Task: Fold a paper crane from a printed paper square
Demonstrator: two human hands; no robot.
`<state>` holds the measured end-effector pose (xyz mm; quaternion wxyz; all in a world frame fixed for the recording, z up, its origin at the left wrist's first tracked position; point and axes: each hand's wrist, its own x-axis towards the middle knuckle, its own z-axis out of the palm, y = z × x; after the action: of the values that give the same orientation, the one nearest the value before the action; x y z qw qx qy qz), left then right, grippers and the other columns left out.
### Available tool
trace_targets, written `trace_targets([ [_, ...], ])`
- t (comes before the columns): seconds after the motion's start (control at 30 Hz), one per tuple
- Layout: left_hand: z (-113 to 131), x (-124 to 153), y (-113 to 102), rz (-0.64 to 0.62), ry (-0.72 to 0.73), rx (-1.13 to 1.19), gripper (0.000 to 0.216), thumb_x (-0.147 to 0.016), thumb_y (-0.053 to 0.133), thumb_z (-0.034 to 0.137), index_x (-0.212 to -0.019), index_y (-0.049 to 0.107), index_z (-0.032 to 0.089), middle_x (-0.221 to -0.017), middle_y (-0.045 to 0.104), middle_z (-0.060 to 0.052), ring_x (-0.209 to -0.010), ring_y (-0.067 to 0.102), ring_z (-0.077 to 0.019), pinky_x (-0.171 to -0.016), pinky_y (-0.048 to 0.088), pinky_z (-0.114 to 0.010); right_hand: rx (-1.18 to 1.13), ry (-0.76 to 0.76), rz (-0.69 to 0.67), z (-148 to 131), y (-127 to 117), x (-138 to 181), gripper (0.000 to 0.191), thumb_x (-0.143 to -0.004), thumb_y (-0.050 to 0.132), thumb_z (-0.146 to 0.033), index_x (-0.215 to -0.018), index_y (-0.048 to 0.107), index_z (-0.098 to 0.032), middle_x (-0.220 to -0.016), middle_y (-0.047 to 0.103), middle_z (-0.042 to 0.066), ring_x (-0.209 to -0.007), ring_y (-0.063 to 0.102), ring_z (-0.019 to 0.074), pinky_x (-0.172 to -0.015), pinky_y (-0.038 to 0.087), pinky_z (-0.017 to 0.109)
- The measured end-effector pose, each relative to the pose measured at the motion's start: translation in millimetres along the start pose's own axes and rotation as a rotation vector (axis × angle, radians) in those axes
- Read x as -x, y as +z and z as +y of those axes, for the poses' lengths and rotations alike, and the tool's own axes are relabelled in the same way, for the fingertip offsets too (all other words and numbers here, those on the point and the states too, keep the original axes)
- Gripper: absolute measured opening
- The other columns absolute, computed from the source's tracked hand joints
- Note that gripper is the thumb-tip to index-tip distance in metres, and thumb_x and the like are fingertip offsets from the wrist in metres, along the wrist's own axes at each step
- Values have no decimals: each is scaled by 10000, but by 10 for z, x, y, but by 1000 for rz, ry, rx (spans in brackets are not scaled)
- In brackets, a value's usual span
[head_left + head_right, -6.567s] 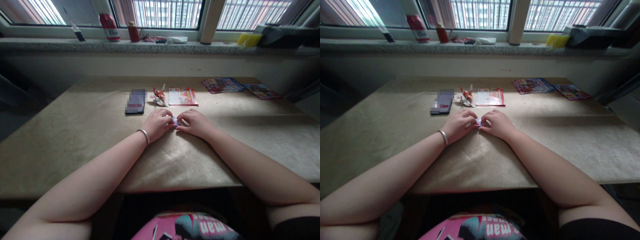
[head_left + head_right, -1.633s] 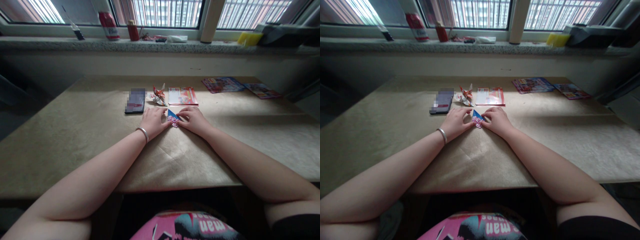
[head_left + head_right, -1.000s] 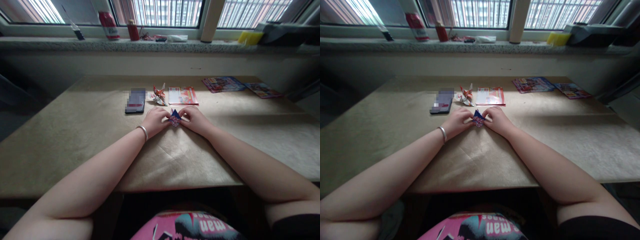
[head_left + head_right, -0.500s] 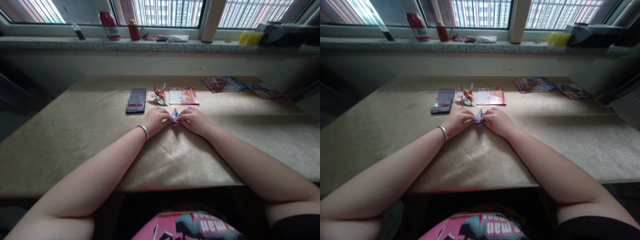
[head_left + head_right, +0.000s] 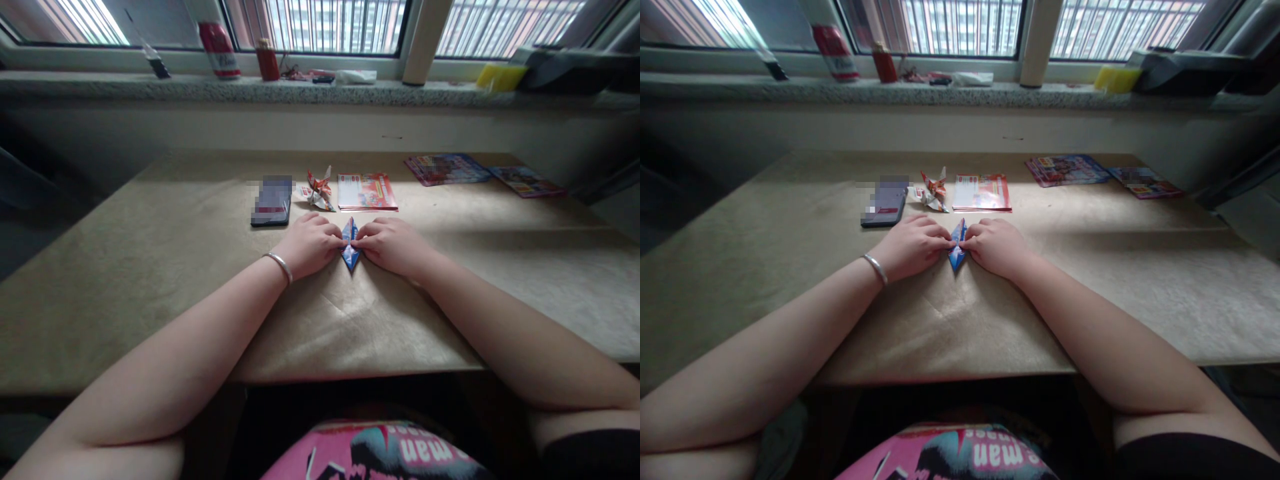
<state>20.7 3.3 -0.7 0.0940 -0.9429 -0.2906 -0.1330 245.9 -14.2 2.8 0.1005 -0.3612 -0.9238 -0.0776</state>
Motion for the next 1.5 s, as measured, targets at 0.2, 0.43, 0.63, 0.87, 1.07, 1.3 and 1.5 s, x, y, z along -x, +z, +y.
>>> trace_targets([
  [0.2, -26, 9, -30, -57, -47, 44, 294, -858, 509, 206, -1011, 749, 283, -1073, 725, 8, -962, 618, -196, -946, 413, -387, -7, -19, 4, 82, -72, 41, 275, -909, 512, -262, -1004, 770, -268, -1005, 753, 29, -908, 631, 210, -811, 440, 349],
  [0.43, -3, 28, -118, -87, -66, 64, 297, -840, 510, 188, -986, 754, 274, -1110, 725, 21, -1010, 626, -207, -996, 389, -425, -50, -38, 14, 152, -85, 70, 267, -904, 521, -270, -988, 774, -284, -1015, 758, -4, -884, 649, 200, -795, 450, 341],
  [0.63, -10, 50, -103, -78, -80, 69, 309, -821, 505, 174, -974, 758, 262, -1100, 730, 7, -993, 637, -203, -1003, 385, -433, -93, -41, 0, 177, -108, 84, 270, -900, 518, -258, -975, 776, -284, -1028, 758, -16, -895, 657, 201, -808, 469, 346],
  [0.87, 30, 68, -132, -58, -166, 41, 274, -824, 503, 210, -880, 768, 252, -1020, 748, -14, -963, 646, -223, -987, 383, -457, -166, -13, -4, 176, -95, 95, 256, -872, 534, -214, -949, 774, -264, -1027, 754, 2, -914, 658, 210, -822, 491, 365],
  [1.07, 16, 70, -62, -44, -218, 56, 248, -844, 486, 213, -866, 731, 188, -936, 731, -60, -862, 652, -211, -802, 483, -346, -193, -26, 38, 174, -37, 89, 225, -888, 529, -252, -932, 747, -214, -1012, 737, 40, -975, 626, 211, -897, 485, 359],
  [1.3, 63, 52, -31, 42, -197, 177, 302, -925, 454, 276, -1101, 690, 212, -1113, 686, -57, -919, 649, -186, -786, 488, -302, -172, -2, 82, 111, 15, 70, 197, -865, 538, -206, -963, 708, -209, -1062, 715, 63, -1033, 587, 236, -919, 466, 382],
  [1.5, 50, 37, -3, -18, -161, 208, 354, -956, 449, 377, -913, 763, 218, -1013, 713, -58, -892, 646, -187, -803, 478, -322, -212, 171, 106, 86, 76, 41, 194, -893, 532, -297, -862, 704, -214, -969, 720, 63, -966, 602, 230, -895, 464, 377],
])
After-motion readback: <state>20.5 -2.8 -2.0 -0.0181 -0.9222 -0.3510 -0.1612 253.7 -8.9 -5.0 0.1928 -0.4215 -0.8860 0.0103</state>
